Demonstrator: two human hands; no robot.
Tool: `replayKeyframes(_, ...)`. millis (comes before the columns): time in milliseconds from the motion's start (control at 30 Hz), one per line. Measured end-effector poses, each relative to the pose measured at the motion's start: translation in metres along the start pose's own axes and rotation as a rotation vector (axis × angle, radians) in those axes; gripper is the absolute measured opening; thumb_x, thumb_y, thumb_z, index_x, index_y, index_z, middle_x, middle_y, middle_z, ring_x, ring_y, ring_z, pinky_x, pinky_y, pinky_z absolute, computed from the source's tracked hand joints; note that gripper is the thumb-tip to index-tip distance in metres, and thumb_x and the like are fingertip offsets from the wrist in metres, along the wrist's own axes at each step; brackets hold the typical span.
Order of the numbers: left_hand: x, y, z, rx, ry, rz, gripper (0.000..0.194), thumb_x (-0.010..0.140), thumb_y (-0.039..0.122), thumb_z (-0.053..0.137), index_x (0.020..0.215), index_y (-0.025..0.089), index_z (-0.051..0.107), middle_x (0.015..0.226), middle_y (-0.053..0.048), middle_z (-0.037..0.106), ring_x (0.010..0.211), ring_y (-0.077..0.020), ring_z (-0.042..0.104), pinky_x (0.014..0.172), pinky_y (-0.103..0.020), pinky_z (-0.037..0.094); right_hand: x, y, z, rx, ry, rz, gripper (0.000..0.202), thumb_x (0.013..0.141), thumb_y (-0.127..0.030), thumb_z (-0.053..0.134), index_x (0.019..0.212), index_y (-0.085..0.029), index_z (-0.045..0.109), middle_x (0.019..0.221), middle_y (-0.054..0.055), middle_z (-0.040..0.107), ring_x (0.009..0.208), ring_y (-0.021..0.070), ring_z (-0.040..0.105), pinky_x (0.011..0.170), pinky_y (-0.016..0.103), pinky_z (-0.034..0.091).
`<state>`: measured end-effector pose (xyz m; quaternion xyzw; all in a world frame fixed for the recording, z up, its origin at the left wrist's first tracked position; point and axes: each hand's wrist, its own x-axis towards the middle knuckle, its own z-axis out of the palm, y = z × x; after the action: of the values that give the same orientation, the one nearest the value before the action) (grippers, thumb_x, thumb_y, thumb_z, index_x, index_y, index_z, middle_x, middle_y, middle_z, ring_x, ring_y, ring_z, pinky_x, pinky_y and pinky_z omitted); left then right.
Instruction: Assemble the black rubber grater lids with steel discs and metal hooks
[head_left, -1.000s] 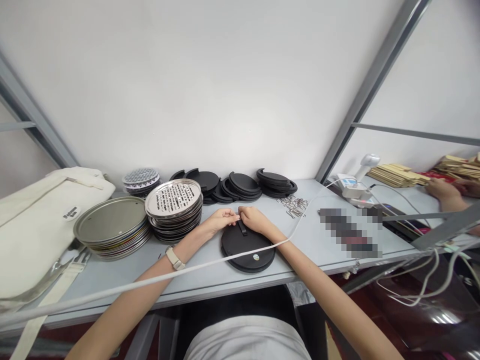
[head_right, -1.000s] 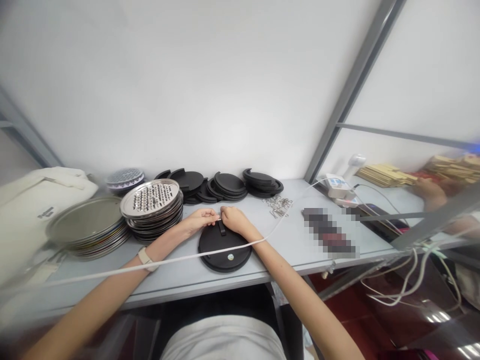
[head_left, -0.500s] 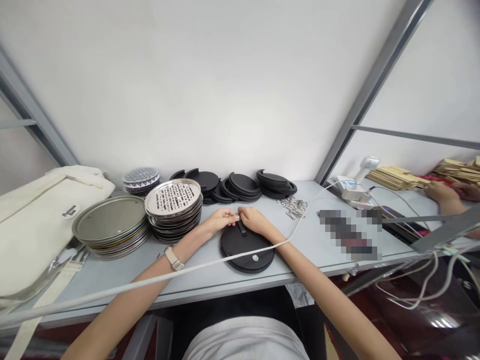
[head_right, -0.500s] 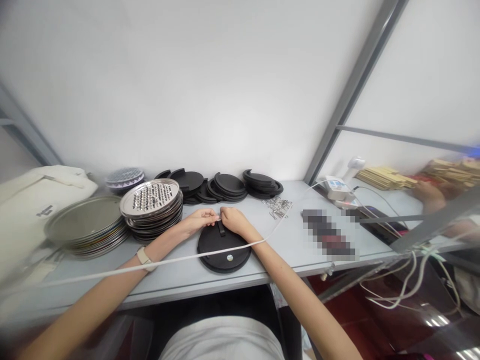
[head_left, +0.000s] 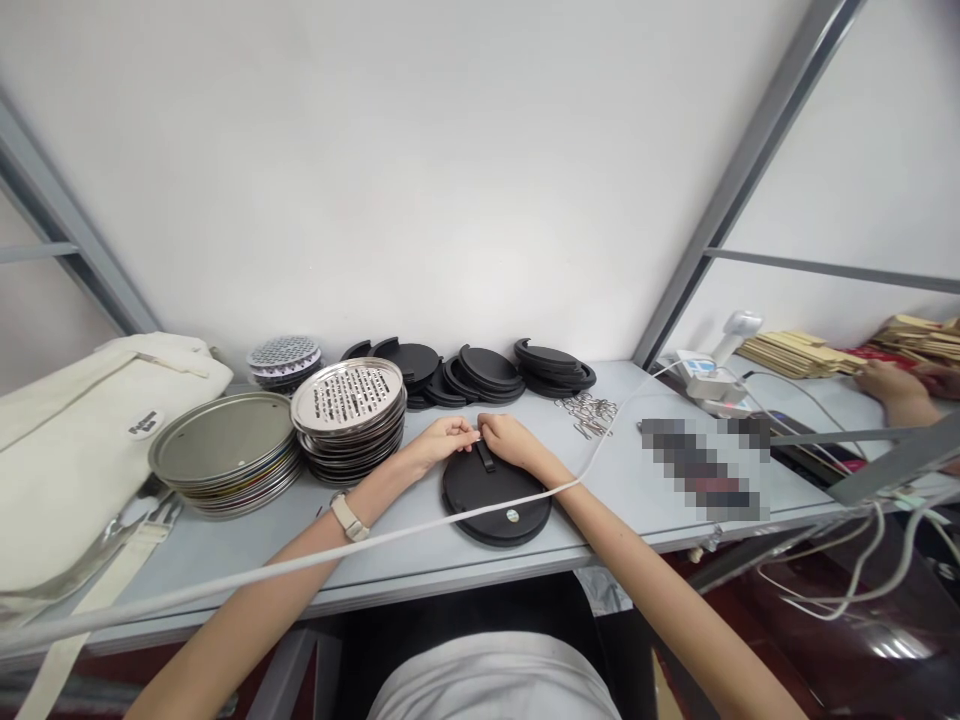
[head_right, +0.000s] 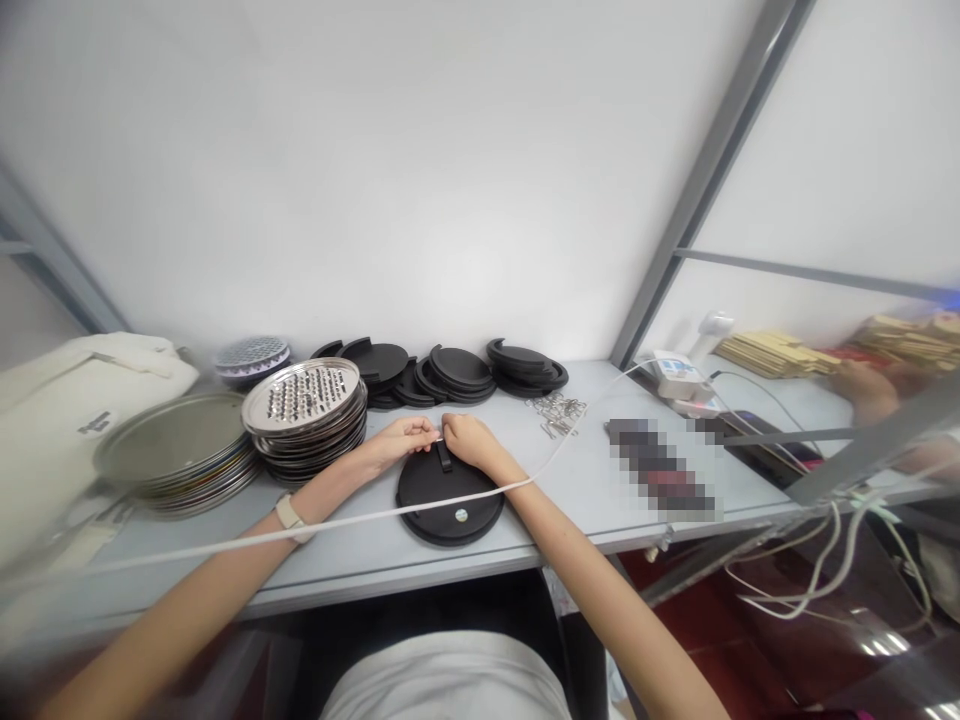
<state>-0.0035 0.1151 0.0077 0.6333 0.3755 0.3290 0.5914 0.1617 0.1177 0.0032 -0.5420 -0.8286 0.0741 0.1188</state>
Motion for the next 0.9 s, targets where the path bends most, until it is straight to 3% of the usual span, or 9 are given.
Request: replayKeyframes(900, -0.0021, 0.0037, 0.0009, 0.109, 0.000, -0.002, 0.028, 0.068, 0.041, 0.063, 0.064, 0.015, 0.052, 0.059, 0.002, 0.051, 0.057, -0.0106, 0.043, 0.058, -0.025, 0.028, -0.0009, -0.0031, -0.0037, -0.021, -0.013, -0.005, 0.031, 0.091, -0.016, 0.031, 0.089, -0.013, 0.062, 0.085, 0.010, 0.068, 0.075, 0.0158, 0.059, 0.063, 0.022, 0.032)
